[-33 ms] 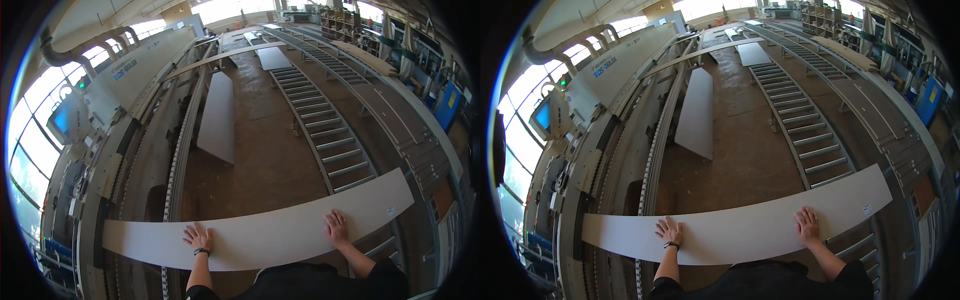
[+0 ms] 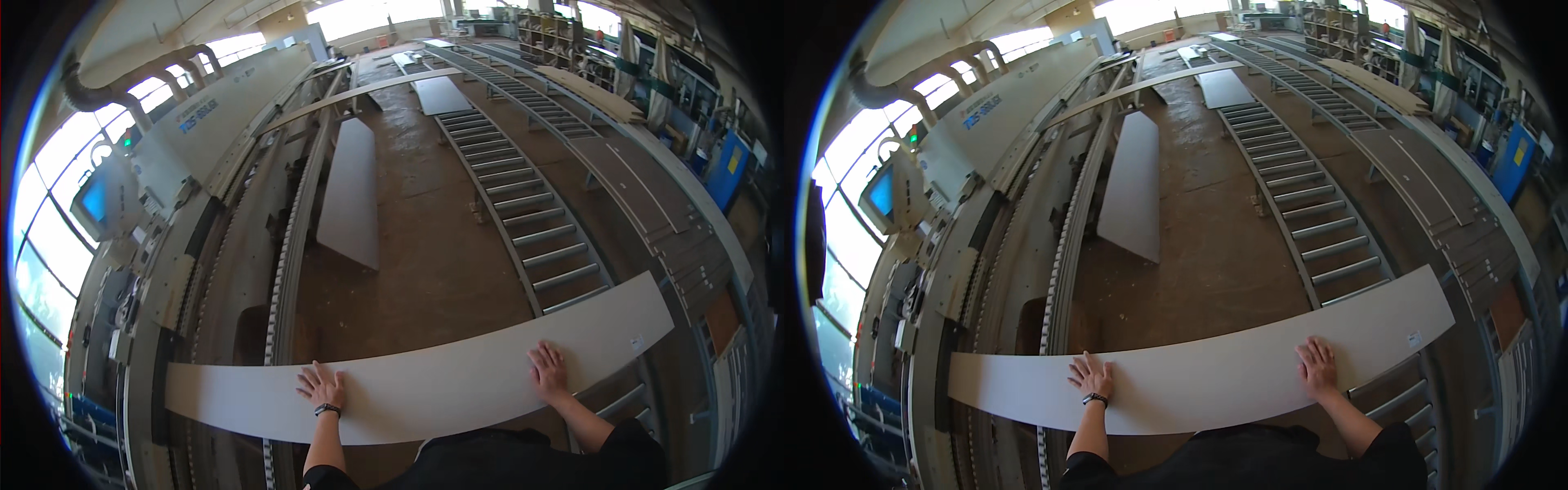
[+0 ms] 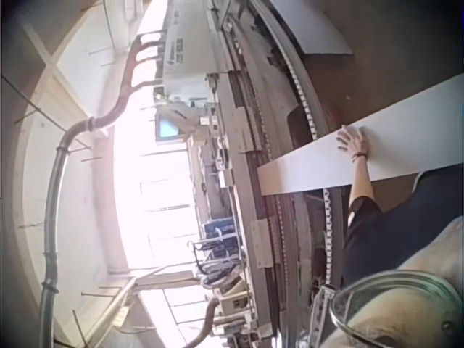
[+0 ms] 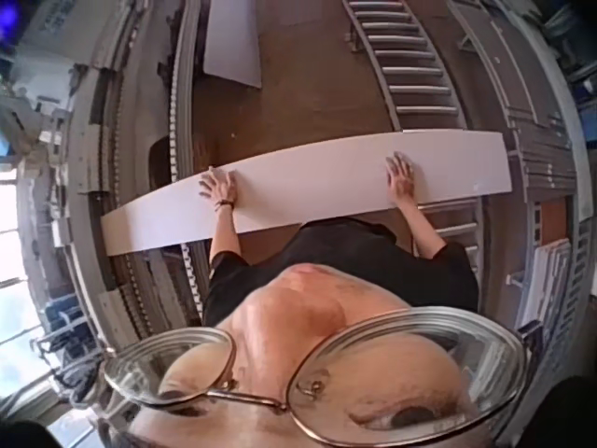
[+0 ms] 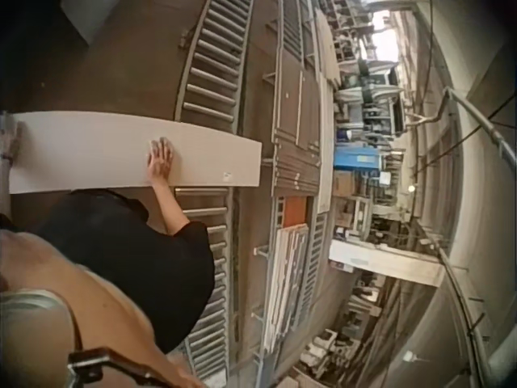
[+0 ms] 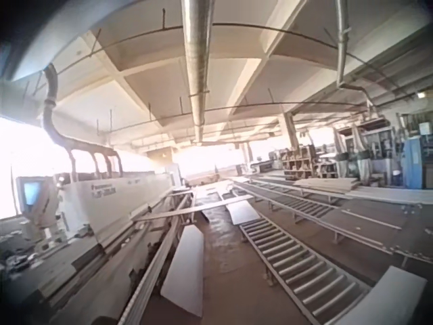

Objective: The person feeds a board into an edge-banding machine, guides it along the conveyor, places it onto a table, and then feeds the board back into the machine.

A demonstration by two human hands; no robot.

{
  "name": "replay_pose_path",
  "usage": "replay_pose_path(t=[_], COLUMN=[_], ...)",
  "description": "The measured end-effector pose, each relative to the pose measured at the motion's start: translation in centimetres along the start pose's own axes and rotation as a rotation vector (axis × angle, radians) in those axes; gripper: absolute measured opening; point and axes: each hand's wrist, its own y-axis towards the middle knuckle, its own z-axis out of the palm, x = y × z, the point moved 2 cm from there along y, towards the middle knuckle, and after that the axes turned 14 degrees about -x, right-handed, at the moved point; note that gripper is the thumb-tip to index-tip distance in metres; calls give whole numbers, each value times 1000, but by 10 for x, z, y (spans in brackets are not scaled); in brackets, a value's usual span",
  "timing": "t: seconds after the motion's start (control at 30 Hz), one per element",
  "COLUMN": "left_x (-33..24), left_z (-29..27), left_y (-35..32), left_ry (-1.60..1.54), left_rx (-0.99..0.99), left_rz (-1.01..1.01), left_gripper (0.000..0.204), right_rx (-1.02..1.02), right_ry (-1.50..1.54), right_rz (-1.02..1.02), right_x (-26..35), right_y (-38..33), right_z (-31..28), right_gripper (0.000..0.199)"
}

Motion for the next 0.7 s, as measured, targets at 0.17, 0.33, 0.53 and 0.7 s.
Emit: replay_pose_path(t=[0.17, 0.33, 0.53, 0.7], left_x=[-39, -76, -107, -130], left_z=[5, 8, 14, 22], left_y=[79, 130, 165, 179], left_ry=[-11, -16, -42, -42], left_rx=[23, 29, -21, -32], left_rz=[66, 91, 11, -15], left_gripper=[81, 74, 72, 71], right_rx=[0, -49, -60, -39], right_ry=[-25, -84, -46, -10], right_rz=[60, 57, 65, 77], right_x=[-5, -13, -21, -29], right_y=[31, 65, 116, 146], right_z=[24, 51, 77, 101], right_gripper=[43, 43, 43, 43])
